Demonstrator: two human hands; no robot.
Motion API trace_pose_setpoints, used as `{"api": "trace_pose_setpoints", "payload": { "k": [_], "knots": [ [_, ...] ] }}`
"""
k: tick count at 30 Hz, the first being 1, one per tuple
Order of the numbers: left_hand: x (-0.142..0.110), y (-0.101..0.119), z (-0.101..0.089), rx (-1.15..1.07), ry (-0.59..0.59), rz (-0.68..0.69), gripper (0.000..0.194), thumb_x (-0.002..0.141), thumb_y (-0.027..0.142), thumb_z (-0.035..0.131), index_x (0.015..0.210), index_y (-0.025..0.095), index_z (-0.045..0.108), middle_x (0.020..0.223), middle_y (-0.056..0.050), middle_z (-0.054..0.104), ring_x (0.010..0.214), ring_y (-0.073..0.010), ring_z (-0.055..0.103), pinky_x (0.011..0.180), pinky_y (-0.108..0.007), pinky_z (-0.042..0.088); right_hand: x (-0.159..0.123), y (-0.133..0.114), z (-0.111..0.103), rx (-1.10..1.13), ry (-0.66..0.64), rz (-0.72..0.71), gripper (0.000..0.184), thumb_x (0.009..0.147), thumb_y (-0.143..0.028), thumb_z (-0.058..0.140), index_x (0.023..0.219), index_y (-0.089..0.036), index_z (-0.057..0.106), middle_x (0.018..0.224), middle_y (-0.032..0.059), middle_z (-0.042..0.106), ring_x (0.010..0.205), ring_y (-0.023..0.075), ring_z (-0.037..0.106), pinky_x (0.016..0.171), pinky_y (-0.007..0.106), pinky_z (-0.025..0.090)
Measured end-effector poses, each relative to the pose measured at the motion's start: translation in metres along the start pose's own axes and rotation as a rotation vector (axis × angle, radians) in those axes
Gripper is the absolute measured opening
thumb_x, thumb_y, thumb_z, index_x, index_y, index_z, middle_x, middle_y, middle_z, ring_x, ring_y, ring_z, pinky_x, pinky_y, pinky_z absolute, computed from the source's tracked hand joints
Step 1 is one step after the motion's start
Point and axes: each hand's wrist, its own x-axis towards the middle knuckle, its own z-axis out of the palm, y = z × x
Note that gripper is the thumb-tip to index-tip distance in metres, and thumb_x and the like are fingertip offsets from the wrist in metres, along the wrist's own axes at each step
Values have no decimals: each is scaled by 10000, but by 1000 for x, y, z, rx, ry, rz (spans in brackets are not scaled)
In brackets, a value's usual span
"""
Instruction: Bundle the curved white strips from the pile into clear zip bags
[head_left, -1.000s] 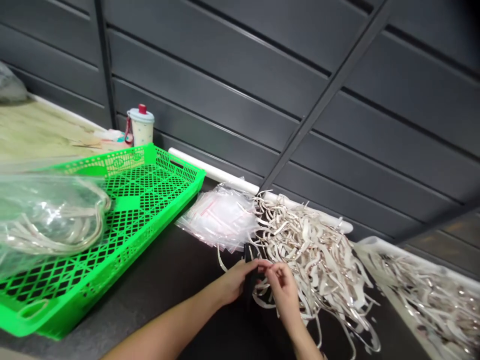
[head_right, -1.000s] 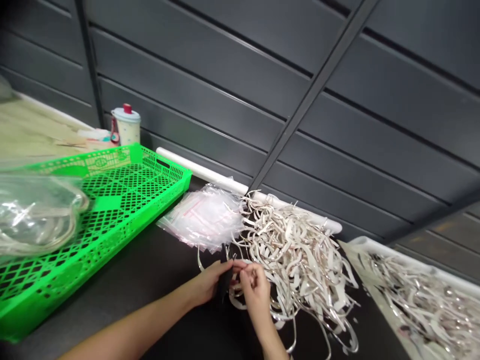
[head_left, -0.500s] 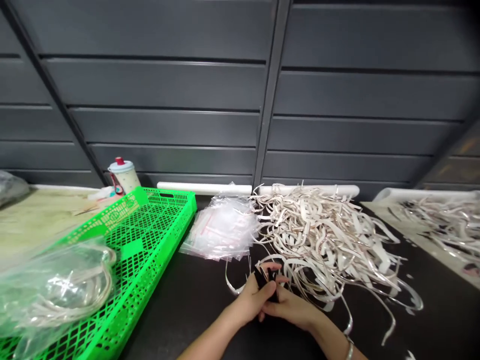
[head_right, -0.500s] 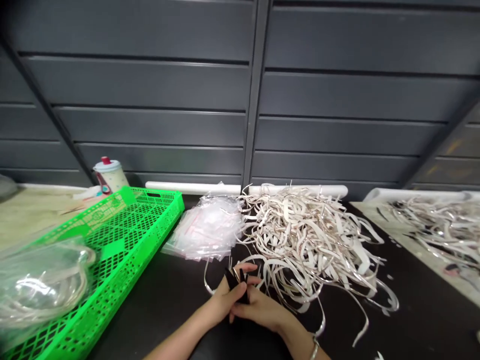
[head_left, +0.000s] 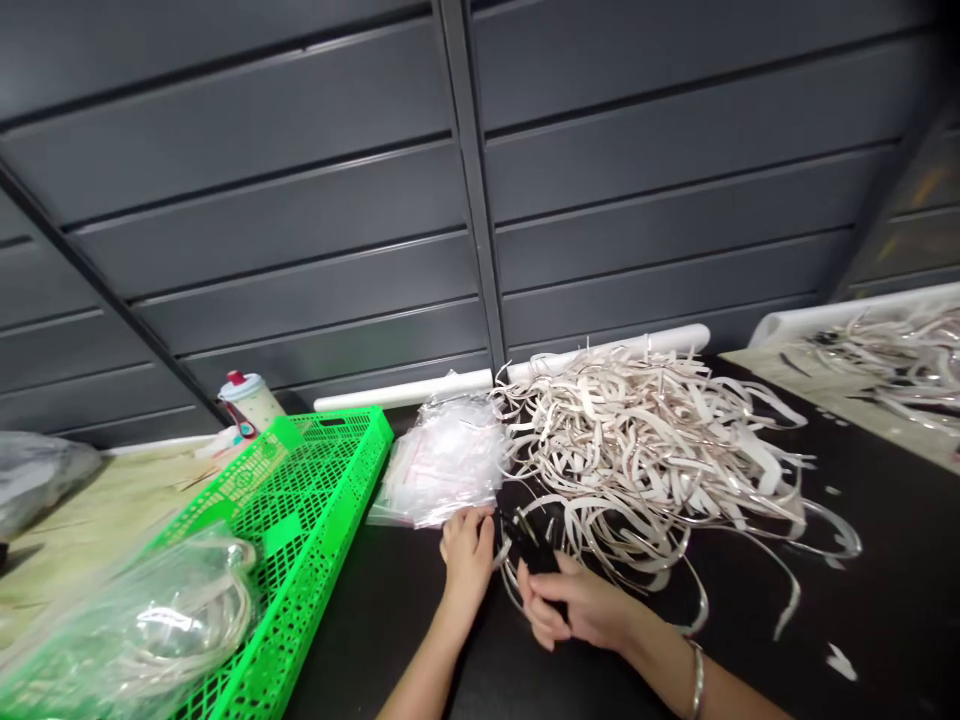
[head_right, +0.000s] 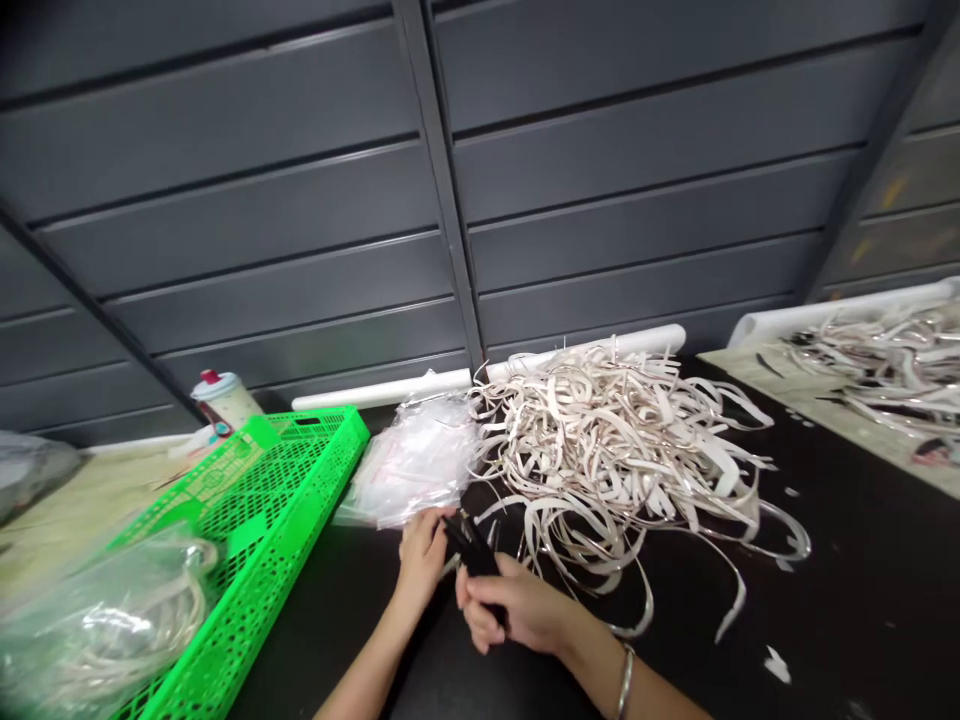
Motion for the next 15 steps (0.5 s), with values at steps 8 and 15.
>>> {"api": "trace_pose_setpoints", "payload": {
  "k": [8, 15],
  "knots": [
    [1, -3, 26, -94, -139, 120, 325, 864, 323, 350, 977, 191, 625, 983, -68, 645, 943, -192, 603, 856, -332, 462, 5, 23, 13, -119, -3, 70, 264, 692, -357, 659, 691, -99, 601, 625, 43, 627, 486, 106, 559, 522, 231, 411],
    [63, -4, -2, 174, -18, 131, 287, 815, 234, 405, 1004, 159, 607, 1074, -113, 590, 1080, -238, 530, 958, -385, 383, 15, 14, -2, -104, 344, -14, 369, 641, -455, 711, 751, -125, 590, 791, 41, 621, 601, 123, 584, 546, 242, 392]
  ]
}}
